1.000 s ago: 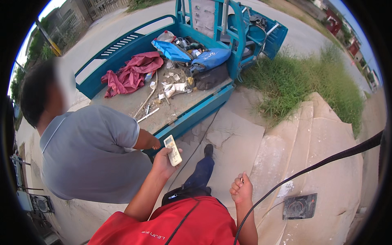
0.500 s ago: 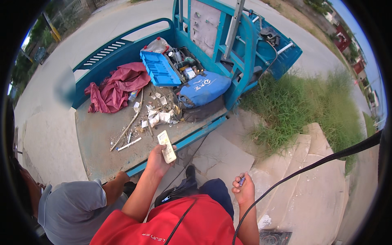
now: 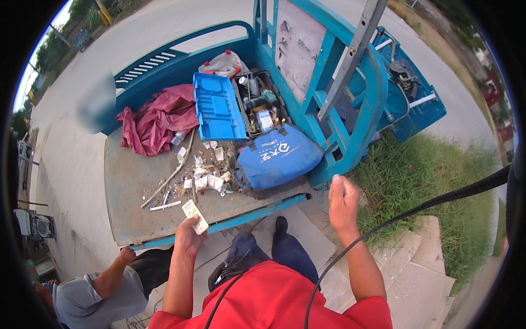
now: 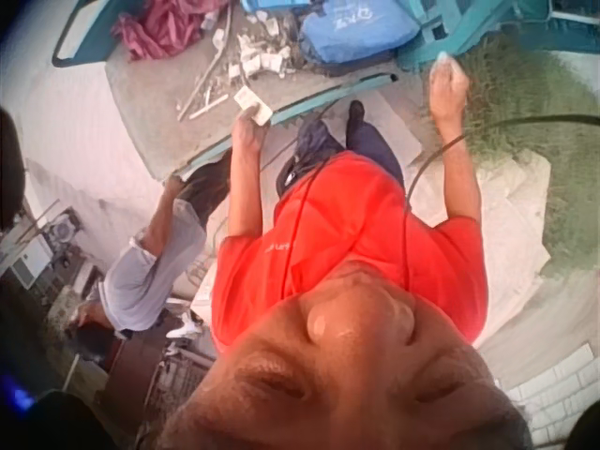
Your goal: The person opens the front panel of a standing air conditioner, then retrieves a remote control from a window sill. They walk outside, open the remote's battery compartment, and later retrieve a second remote from a compartment under the seat of a three-wheeled vehicle. The person then uses a screwdriver to adjust the internal contacts of the second remote.
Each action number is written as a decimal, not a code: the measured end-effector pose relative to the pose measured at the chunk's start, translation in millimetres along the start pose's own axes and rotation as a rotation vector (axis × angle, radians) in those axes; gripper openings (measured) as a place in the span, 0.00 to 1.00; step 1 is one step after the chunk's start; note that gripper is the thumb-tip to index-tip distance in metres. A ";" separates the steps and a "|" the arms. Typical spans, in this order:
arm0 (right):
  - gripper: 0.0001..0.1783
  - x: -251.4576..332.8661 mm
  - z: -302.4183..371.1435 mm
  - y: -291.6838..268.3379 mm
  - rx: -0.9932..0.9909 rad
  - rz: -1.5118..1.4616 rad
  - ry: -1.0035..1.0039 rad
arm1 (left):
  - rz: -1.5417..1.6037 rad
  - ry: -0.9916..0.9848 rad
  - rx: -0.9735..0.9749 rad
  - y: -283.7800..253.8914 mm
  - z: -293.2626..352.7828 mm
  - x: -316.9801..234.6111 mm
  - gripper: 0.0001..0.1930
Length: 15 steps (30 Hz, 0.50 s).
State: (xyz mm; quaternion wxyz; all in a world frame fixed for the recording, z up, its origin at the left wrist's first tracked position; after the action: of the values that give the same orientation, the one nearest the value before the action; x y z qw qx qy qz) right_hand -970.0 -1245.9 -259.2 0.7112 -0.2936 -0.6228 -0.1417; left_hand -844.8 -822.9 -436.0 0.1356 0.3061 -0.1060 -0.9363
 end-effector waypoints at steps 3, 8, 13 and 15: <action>0.24 110.6 -32.2 -15.2 -0.127 0.526 -0.700 | -0.075 -0.017 0.060 13.9 -10.7 -2.1 0.14; 0.24 191.5 -43.7 18.4 0.102 0.921 -1.234 | -0.301 0.063 0.136 54.9 -46.6 -15.6 0.16; 0.27 203.8 -39.1 26.7 0.349 1.205 -1.143 | -0.473 0.074 0.263 116.3 -105.5 -31.4 0.21; 0.27 207.0 -30.3 30.4 0.424 1.277 -1.127 | -0.499 0.100 0.285 136.8 -132.8 -44.7 0.22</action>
State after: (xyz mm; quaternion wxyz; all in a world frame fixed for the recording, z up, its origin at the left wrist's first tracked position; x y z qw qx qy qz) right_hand -890.4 -1205.9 -67.5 0.2809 -0.4741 -0.6110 0.5683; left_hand -704.2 -952.7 -478.0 -0.1383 0.3847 -0.1509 -0.9001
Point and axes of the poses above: each hand's wrist, its own z-axis away from the middle knuckle, its own y-axis out of the palm, x = y × z, the point moved 10 cm from there along -z, towards the middle knuckle, and after that the axes turned 4 degrees about x, right-handed, at the moved point
